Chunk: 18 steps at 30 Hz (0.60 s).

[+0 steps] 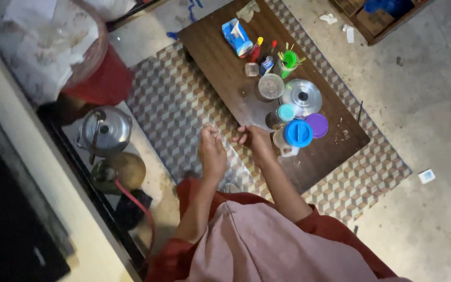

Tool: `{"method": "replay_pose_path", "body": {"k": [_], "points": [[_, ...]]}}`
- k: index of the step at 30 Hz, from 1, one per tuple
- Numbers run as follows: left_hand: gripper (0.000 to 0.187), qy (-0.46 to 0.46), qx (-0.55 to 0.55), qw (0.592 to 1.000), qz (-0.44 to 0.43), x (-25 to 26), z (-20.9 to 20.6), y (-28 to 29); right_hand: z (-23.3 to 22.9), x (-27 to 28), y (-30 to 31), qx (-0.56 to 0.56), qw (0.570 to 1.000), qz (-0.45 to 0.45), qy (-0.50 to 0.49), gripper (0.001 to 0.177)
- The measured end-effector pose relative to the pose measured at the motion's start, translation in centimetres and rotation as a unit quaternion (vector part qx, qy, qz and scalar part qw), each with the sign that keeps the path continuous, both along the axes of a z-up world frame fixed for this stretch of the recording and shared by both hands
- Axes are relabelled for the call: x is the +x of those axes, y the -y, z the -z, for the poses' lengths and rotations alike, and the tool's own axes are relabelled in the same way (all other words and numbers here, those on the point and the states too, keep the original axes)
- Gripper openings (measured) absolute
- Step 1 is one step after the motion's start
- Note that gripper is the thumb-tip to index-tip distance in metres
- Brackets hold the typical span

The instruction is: Wiping a dining table with a cloth and organizing various bottles and containers.

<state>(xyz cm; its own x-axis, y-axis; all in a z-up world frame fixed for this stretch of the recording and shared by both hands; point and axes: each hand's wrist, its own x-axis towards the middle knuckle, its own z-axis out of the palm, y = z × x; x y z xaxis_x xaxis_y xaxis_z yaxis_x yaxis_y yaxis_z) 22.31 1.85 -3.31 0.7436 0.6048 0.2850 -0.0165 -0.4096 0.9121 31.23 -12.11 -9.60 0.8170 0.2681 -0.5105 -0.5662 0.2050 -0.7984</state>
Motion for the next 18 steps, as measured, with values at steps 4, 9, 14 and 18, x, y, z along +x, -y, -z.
{"method": "replay_pose_path", "body": {"k": [4,9,14,18], "points": [[0.018,-0.043,-0.034,0.996,0.070,5.8,1.9,-3.5,2.7,3.5,-1.4,-0.014,0.998,0.040,-0.034,0.030],[0.012,-0.189,-0.112,0.970,0.104,15.5,4.7,-11.6,7.0,10.0,-5.4,-0.001,0.987,0.123,-0.105,0.034],[0.024,-0.064,-0.067,0.970,0.224,26.7,7.3,-23.8,8.8,18.4,-14.3,-0.017,0.979,0.198,-0.053,0.038],[0.028,-0.201,0.001,0.940,0.275,35.7,8.7,-30.5,4.6,22.9,-19.9,-0.075,0.973,0.215,-0.026,0.031]]}}
